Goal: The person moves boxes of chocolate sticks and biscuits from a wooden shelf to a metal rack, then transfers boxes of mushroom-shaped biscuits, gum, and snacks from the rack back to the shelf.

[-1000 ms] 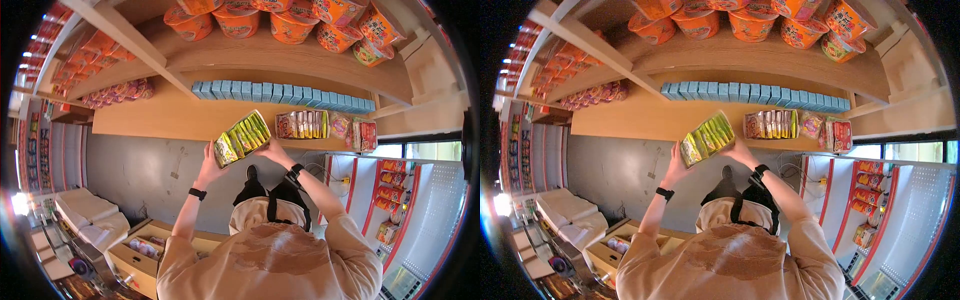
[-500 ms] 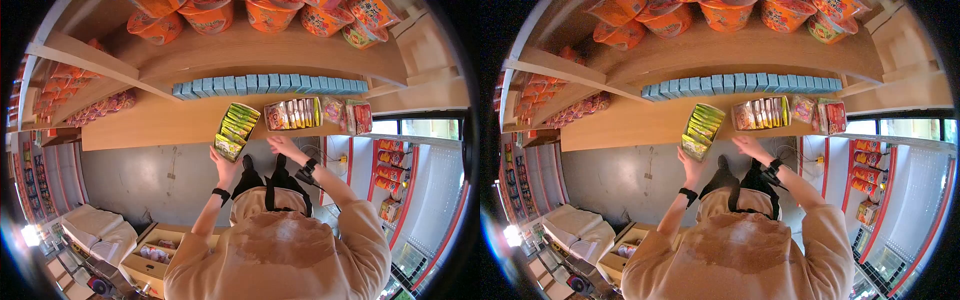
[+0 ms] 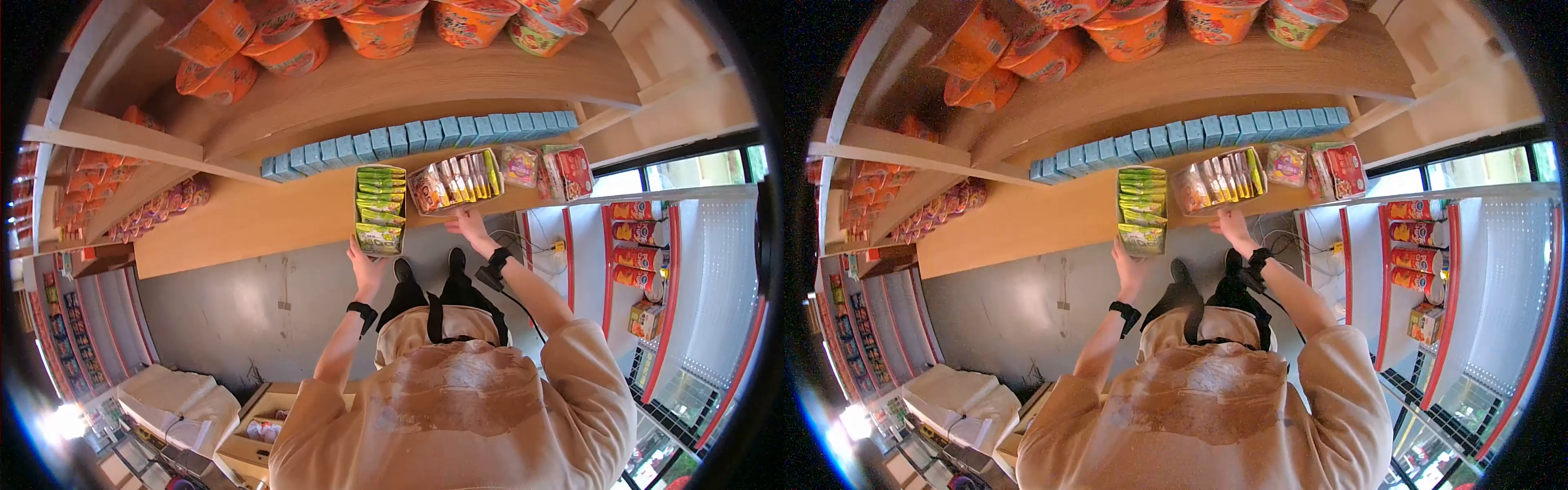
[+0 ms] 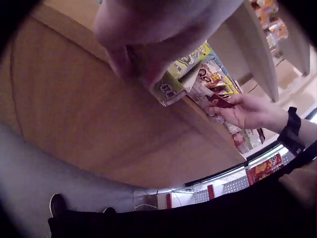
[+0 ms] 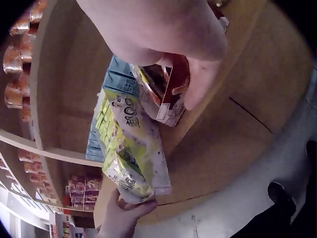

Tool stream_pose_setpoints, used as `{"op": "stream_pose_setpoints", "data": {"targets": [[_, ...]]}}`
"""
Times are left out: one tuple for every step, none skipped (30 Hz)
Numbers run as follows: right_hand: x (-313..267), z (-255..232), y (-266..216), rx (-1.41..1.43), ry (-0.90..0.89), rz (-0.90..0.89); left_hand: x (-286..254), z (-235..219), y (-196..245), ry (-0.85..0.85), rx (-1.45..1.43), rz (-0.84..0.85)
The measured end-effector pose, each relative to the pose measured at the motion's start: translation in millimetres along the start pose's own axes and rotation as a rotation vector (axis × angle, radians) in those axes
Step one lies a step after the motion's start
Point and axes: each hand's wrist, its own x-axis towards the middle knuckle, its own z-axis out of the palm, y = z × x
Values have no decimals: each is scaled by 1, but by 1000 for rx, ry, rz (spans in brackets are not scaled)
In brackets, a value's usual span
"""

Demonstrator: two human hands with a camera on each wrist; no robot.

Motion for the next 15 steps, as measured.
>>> {"op": "stream_pose_setpoints", "data": {"targets": [[0,-1,3,10,34,-33,-1,1,0,-5,1,9],[0,-3,4,20,65,-65,-1,1,0,6,111,38],[0,-7,3,27,69,-72,-1,0,4,18,222,69],[-1,-16,0,-73,54,-62,2,-2,7,16,225,81],[-2,-26,-3,-174,41,-52,5,-4,11,-44,361,53],[-3,-38,-6,-167,47,-57,7,-6,13,-104,497,22],[-3,-50,-9,-246,12,-53,11,-7,14,-107,499,33],[-3,-59,-10,-325,-22,-48,16,-9,13,-98,569,109],[-14,-63,-21,-347,-28,-100,22,-11,12,-89,639,187],[-12,-71,-24,-337,-19,-106,27,-12,8,-93,644,200],[-9,-82,-29,-517,-25,-151,33,-13,5,-144,618,227],[-10,-86,-36,-697,-28,-195,39,-13,4,-195,592,254],[-19,-86,-43,-701,40,-314,42,-13,2,-202,596,266],[-17,-86,-42,-694,51,-314,43,-12,0,-223,595,272],[-13,-87,-43,-753,126,-355,43,-11,5,-244,595,280]]}}
